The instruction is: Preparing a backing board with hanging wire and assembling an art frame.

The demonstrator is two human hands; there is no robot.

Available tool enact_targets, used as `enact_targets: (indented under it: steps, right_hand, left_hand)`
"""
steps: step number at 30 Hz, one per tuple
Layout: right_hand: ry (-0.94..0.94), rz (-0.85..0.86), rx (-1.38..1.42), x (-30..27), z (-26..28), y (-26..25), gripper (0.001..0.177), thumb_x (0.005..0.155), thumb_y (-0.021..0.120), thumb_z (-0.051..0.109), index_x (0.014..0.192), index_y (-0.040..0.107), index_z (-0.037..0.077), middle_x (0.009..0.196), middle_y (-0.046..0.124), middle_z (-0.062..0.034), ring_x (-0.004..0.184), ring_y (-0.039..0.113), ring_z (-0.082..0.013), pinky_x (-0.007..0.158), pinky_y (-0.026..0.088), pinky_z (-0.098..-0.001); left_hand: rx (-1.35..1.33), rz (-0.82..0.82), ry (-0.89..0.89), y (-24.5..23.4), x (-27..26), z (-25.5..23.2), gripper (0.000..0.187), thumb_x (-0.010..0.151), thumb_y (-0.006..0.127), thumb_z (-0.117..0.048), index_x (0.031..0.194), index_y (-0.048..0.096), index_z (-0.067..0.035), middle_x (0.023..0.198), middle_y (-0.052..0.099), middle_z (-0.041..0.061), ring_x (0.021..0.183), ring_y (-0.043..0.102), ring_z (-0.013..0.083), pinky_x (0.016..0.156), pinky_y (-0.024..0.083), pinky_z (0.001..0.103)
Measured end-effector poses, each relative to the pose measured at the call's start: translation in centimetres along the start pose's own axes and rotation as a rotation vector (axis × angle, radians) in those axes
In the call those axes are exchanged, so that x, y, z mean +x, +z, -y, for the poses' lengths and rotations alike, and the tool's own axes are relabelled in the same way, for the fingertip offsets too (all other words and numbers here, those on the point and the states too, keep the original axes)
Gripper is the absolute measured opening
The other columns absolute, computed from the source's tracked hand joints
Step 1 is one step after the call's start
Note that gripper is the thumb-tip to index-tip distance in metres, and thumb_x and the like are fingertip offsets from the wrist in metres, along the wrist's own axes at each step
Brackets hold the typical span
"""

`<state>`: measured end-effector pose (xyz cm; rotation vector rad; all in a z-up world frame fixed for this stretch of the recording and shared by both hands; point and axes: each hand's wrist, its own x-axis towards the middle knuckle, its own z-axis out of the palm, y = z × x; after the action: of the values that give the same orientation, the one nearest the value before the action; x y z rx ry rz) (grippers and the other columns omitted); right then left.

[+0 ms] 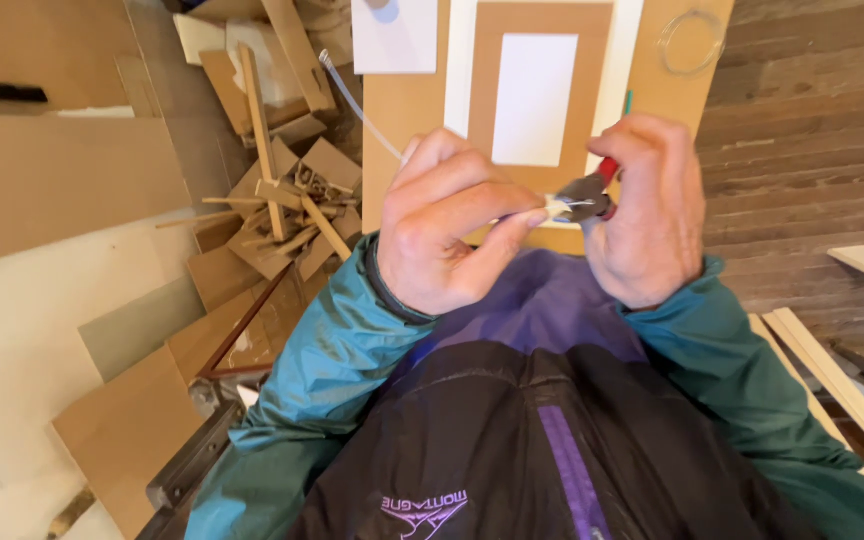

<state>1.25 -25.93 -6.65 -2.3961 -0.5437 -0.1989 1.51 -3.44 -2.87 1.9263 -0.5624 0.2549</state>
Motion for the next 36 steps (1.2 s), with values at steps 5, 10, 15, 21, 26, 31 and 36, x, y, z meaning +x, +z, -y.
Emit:
enact_targets:
  steps: [5,10,15,21,26,31,36]
  right_hand:
    - [0.192,0.138,-0.138,-0.5,-4.7,2.7,0.018,0.091,0.074,0.015,0.099,0.063,0.004,0.097,0.063,-0.0165,0.094,0.058,-0.0403,0.079,0.046,-0.0494]
    - [0.529,0.345,-0.097,-4.5,-13.4,7.2,0.023,0.097,0.072,0.028,0.097,0.062,0.006,0.092,0.068,-0.0175,0.089,0.065,-0.0414,0.074,0.049,-0.0522]
    - [0.501,0.440,0.040,-2.9,-22.1,9.2,0.031,0.080,0.069,0.011,0.108,0.055,0.006,0.097,0.067,-0.0193,0.088,0.065,-0.0431,0.073,0.052,-0.0511]
    - [0.332,0.471,-0.179,6.6,-33.1,12.5,0.016,0.086,0.068,0.009,0.102,0.064,0.010,0.102,0.064,-0.0156,0.103,0.059,-0.0389,0.088,0.048,-0.0492]
    - [0.177,0.355,-0.225,13.3,-38.7,15.8,0.030,0.078,0.069,0.002,0.107,0.066,0.010,0.106,0.063,-0.0136,0.107,0.057,-0.0364,0.092,0.046,-0.0485]
    - [0.190,0.319,-0.179,16.3,-41.7,19.8,0.036,0.080,0.074,0.005,0.114,0.069,0.013,0.114,0.060,-0.0111,0.113,0.055,-0.0353,0.097,0.047,-0.0465]
    - [0.238,0.368,-0.069,17.0,-41.7,20.5,0.046,0.075,0.083,0.008,0.119,0.069,0.013,0.121,0.055,-0.0131,0.114,0.053,-0.0362,0.102,0.046,-0.0439]
  left_hand:
    - [0.070,-0.078,-0.128,0.6,0.2,0.3,0.010,0.085,0.077,-0.002,0.093,0.074,-0.006,0.087,0.068,0.006,0.083,0.059,0.0264,0.078,0.046,0.037]
    - [0.019,-0.102,-0.256,3.7,-1.0,1.8,0.004,0.085,0.075,-0.003,0.088,0.074,-0.006,0.084,0.072,0.007,0.077,0.062,0.0234,0.076,0.047,0.037]
    - [0.003,0.128,-0.381,7.2,0.0,1.7,0.003,0.086,0.073,-0.005,0.084,0.073,-0.003,0.080,0.068,0.010,0.078,0.062,0.0291,0.071,0.048,0.040]
    - [0.110,0.248,-0.411,11.3,-1.3,3.8,0.010,0.086,0.075,-0.006,0.096,0.076,-0.005,0.090,0.069,0.008,0.081,0.066,0.0271,0.067,0.054,0.037]
    - [0.282,0.278,-0.548,12.6,-2.4,5.9,0.011,0.082,0.080,-0.013,0.092,0.080,-0.011,0.086,0.068,0.004,0.086,0.070,0.0207,0.070,0.058,0.035]
    - [0.374,0.291,-0.667,13.1,-2.7,7.1,0.008,0.081,0.080,-0.016,0.088,0.080,-0.013,0.088,0.069,0.001,0.090,0.068,0.0172,0.073,0.058,0.034]
    - [0.420,0.274,-0.676,13.8,-2.0,7.1,0.013,0.072,0.081,-0.014,0.085,0.082,-0.014,0.093,0.071,0.003,0.098,0.063,0.0269,0.072,0.041,0.047]
